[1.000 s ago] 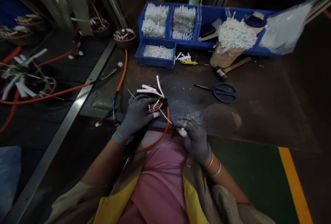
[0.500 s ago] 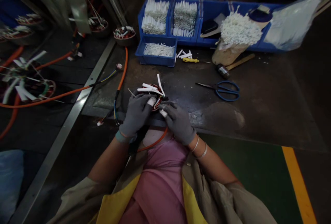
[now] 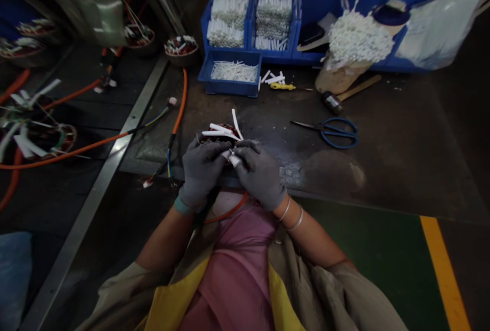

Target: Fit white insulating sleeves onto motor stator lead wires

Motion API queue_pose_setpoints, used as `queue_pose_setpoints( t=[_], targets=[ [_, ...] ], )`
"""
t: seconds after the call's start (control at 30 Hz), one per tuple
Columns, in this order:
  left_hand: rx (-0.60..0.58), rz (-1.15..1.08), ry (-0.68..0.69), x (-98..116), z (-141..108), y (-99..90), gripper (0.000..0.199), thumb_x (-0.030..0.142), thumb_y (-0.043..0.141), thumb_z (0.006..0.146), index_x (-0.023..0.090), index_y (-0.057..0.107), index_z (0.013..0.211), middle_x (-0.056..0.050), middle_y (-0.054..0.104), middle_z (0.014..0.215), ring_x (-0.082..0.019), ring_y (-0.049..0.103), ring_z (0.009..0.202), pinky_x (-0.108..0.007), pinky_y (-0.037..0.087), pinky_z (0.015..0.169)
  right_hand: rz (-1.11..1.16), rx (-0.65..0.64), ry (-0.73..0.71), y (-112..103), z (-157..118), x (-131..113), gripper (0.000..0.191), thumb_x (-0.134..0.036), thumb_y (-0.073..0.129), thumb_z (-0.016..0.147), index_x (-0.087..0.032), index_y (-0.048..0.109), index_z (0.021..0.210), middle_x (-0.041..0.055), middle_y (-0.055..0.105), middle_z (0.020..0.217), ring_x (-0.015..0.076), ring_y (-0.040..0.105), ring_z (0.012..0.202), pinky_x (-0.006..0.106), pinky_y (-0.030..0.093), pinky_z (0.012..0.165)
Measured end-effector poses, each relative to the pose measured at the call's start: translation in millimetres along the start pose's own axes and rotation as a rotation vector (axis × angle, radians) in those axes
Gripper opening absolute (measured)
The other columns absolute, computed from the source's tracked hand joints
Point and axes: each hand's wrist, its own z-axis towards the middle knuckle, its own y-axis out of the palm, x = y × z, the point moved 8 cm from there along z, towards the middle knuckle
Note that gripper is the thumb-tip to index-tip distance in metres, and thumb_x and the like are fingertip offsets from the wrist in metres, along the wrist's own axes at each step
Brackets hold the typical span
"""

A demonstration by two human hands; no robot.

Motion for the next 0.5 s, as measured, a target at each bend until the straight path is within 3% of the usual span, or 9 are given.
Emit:
queue_pose_setpoints(
  t=[0.3, 0.5],
  targets=[
    [-0.052, -0.042, 0.033, 1, 1, 0.2, 0.021, 0.021, 0.064, 0.095, 0.026, 0.082, 0.105, 0.001, 0.083, 0.109, -0.022, 0.077, 0.108, -0.048, 0.040, 0.125, -0.150, -0.178, 0.012, 10, 14, 4, 0.010, -0.022, 0.065, 0.097, -0.021, 0.075, 0.096, 0.0100, 0.075, 0.111, 0.0236, 0.071, 0.093, 0.032, 0.054, 0.076],
    [-0.015, -0.047, 0.003, 2, -1, -2.8, 0.019, 0.023, 0.065, 0.096, 0.026, 0.083, 0.102, 0.000, 0.083, 0.105, -0.023, 0.076, 0.109, -0.047, 0.049, 0.117, -0.042, -0.055, -0.062, -6, 7, 0, 0.011, -0.023, 0.064, 0.100, -0.020, 0.075, 0.099, 0.0092, 0.077, 0.109, 0.0227, 0.073, 0.096, 0.032, 0.057, 0.082]
  ],
)
